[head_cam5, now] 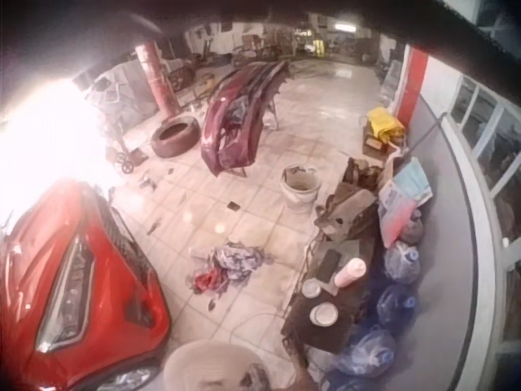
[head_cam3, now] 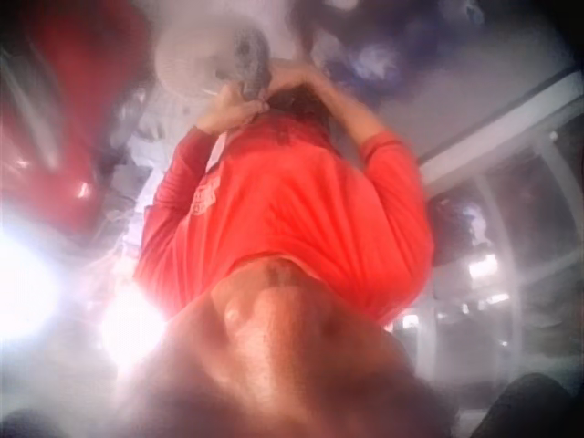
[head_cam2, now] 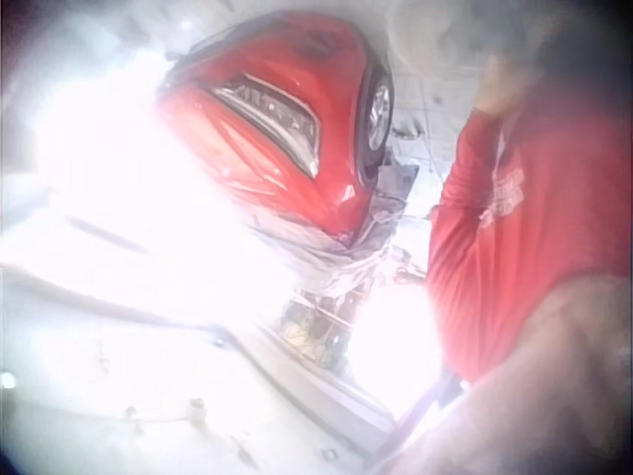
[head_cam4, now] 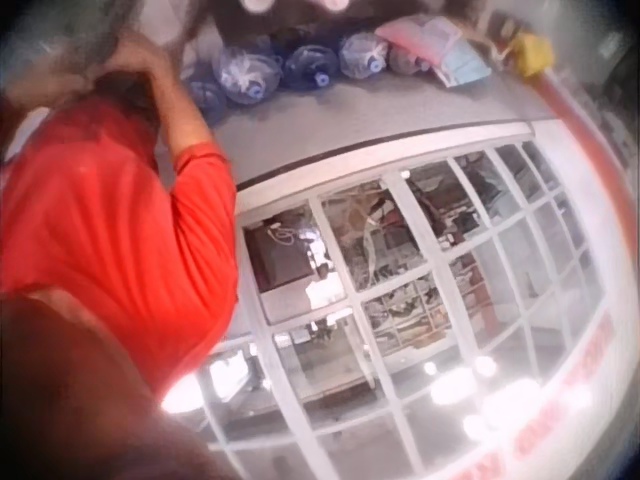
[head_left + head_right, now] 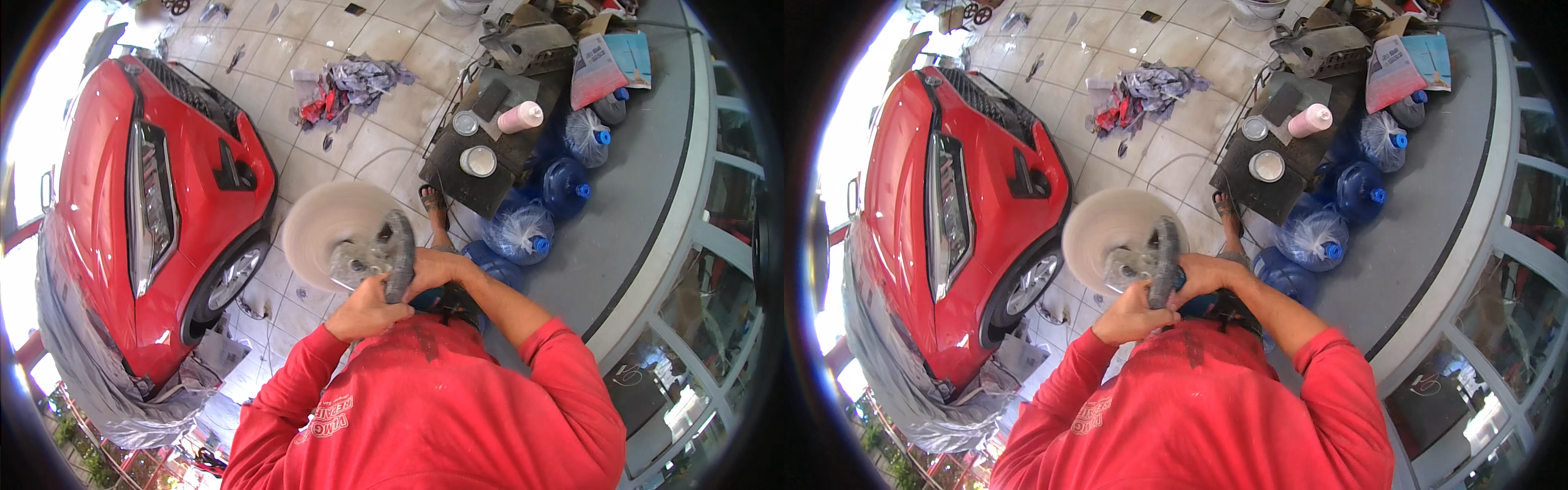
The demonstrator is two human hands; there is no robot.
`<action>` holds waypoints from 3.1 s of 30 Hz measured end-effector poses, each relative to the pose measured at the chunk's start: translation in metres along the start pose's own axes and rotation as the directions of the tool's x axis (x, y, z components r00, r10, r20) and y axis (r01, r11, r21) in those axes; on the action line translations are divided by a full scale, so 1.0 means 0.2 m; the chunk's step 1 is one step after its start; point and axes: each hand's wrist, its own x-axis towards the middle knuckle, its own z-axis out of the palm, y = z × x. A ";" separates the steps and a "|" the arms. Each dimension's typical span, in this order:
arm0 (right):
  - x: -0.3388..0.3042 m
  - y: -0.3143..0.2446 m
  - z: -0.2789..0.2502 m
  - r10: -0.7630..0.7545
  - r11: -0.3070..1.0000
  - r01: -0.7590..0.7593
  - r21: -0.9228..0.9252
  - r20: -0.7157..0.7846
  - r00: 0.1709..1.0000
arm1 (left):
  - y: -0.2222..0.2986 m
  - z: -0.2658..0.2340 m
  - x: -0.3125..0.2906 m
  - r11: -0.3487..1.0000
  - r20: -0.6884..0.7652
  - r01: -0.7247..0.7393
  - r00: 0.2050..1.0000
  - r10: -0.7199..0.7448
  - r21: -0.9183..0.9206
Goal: The person removes masking paper from the front bumper of a red car, then uses a rotary polisher with a buffing pad to polish the hood and front bumper area.
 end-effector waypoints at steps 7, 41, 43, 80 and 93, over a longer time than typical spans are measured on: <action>-0.55 0.31 -0.02 0.016 0.961 0.135 0.242 -0.536 0.844 | 0.39 0.12 0.35 0.614 0.159 -0.563 0.795 0.586 0.554; -0.96 0.63 0.24 0.469 0.769 0.264 0.582 -0.795 0.385 | -0.79 -0.15 2.84 0.168 0.362 -0.408 0.898 0.249 0.897; -0.93 0.68 0.28 0.438 0.760 0.317 0.567 -0.808 0.395 | -0.84 -0.19 2.87 0.430 0.317 -0.434 0.894 0.317 0.792; -0.29 -0.36 0.65 0.236 0.839 -0.121 0.530 -0.156 0.959 | -3.86 1.06 -0.87 0.718 -0.678 0.120 0.256 -0.690 -0.685; -0.11 -0.52 0.78 0.133 0.838 -0.100 0.537 -0.023 0.991 | -3.59 0.45 -1.10 0.891 -0.863 0.095 0.223 -0.454 -0.444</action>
